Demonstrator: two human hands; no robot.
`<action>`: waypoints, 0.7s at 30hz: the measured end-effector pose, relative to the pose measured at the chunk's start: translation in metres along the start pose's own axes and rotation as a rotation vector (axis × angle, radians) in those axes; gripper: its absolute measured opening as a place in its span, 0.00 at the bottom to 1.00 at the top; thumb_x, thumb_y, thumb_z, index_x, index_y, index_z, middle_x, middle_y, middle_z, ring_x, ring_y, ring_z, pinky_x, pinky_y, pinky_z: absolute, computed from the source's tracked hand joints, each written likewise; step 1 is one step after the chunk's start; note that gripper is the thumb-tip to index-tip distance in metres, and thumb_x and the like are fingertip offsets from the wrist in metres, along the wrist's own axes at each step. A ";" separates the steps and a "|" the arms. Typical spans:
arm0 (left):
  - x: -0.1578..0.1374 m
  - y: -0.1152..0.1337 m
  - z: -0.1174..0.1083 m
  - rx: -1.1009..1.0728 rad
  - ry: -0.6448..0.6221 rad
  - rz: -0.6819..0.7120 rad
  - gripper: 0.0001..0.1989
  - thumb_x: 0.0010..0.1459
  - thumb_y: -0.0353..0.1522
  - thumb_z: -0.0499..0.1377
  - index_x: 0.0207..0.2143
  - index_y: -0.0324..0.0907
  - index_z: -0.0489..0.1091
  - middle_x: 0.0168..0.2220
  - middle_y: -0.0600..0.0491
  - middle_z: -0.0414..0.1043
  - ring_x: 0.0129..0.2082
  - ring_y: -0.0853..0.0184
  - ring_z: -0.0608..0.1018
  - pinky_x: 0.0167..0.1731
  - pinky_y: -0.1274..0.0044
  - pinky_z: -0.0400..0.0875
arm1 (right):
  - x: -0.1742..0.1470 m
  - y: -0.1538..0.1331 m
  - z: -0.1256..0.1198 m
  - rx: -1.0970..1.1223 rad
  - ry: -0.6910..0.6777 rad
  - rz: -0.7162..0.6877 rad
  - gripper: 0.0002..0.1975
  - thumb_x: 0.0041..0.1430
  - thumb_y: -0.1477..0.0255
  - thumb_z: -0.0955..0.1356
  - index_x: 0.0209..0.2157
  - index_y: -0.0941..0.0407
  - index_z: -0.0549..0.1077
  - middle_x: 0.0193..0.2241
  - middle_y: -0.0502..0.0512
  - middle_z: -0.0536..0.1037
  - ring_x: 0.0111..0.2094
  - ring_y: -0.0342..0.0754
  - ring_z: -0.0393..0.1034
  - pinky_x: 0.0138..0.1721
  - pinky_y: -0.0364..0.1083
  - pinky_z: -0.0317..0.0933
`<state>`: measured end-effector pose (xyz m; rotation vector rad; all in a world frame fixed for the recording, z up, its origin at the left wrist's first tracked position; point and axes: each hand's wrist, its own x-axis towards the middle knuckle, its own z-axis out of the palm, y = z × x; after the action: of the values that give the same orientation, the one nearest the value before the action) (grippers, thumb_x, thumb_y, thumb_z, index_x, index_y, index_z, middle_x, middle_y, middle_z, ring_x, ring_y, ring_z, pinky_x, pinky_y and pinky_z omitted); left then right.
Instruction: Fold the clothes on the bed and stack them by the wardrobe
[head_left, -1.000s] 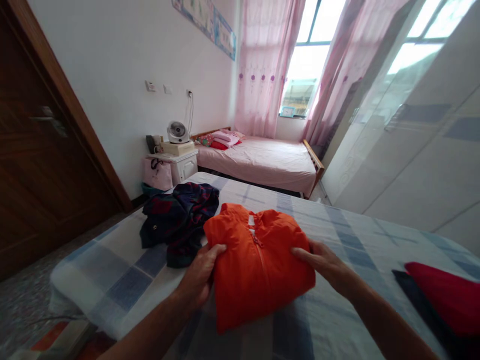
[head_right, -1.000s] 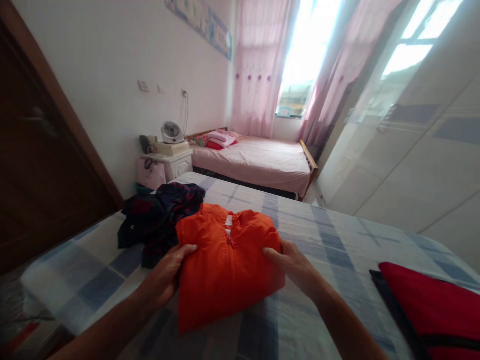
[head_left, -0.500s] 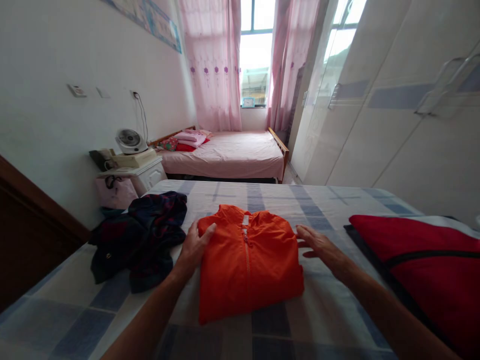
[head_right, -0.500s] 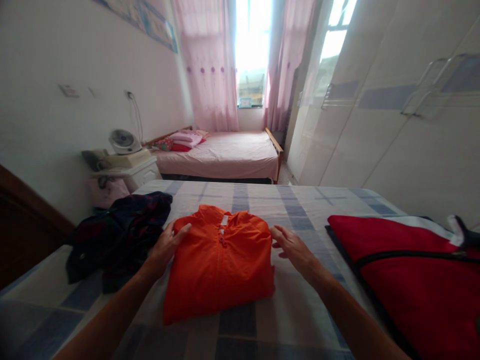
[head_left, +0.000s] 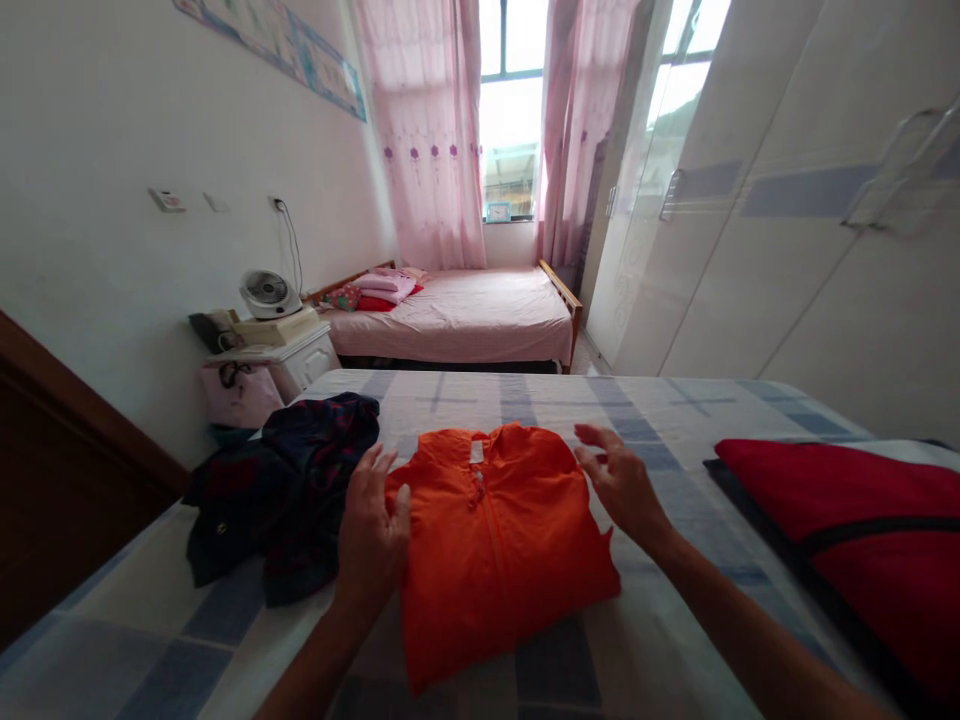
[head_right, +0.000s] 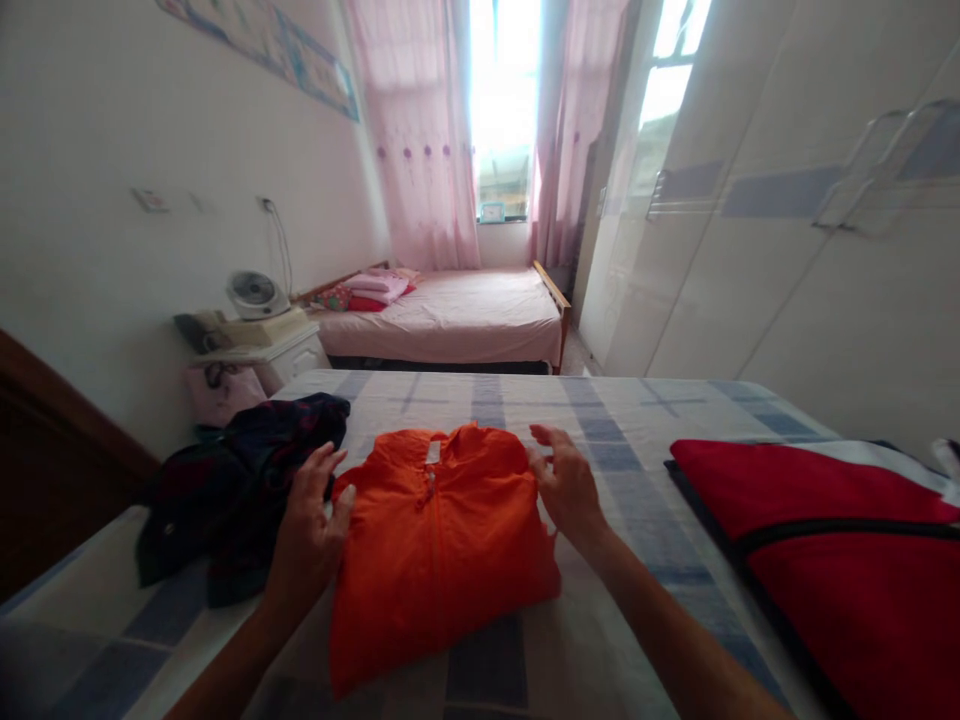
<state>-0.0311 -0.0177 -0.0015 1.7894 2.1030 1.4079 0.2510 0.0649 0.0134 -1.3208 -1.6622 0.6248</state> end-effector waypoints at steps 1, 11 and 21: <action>-0.007 0.005 -0.002 0.086 -0.040 0.161 0.21 0.59 0.34 0.50 0.56 0.43 0.61 0.62 0.47 0.55 0.63 0.60 0.56 0.61 0.65 0.50 | -0.007 -0.006 -0.003 -0.062 0.061 -0.097 0.15 0.58 0.68 0.62 0.46 0.55 0.69 0.47 0.58 0.72 0.45 0.50 0.68 0.46 0.51 0.62; -0.041 0.007 0.009 0.482 -0.494 0.321 0.28 0.60 0.41 0.50 0.59 0.35 0.59 0.60 0.41 0.59 0.60 0.53 0.62 0.57 0.59 0.59 | -0.039 -0.015 0.010 -0.294 -0.456 -0.289 0.10 0.61 0.74 0.61 0.36 0.52 0.74 0.35 0.50 0.75 0.36 0.44 0.70 0.40 0.43 0.61; 0.089 0.052 0.041 -0.042 -0.471 0.160 0.18 0.58 0.30 0.48 0.47 0.37 0.71 0.49 0.45 0.72 0.50 0.62 0.72 0.53 0.72 0.62 | -0.025 -0.041 0.073 -0.003 -0.245 -0.398 0.09 0.61 0.76 0.61 0.29 0.55 0.68 0.29 0.50 0.71 0.31 0.42 0.66 0.36 0.42 0.58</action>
<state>0.0015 0.0739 0.0519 2.0587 1.7111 0.9209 0.1683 0.0389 0.0045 -0.9008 -2.0546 0.5584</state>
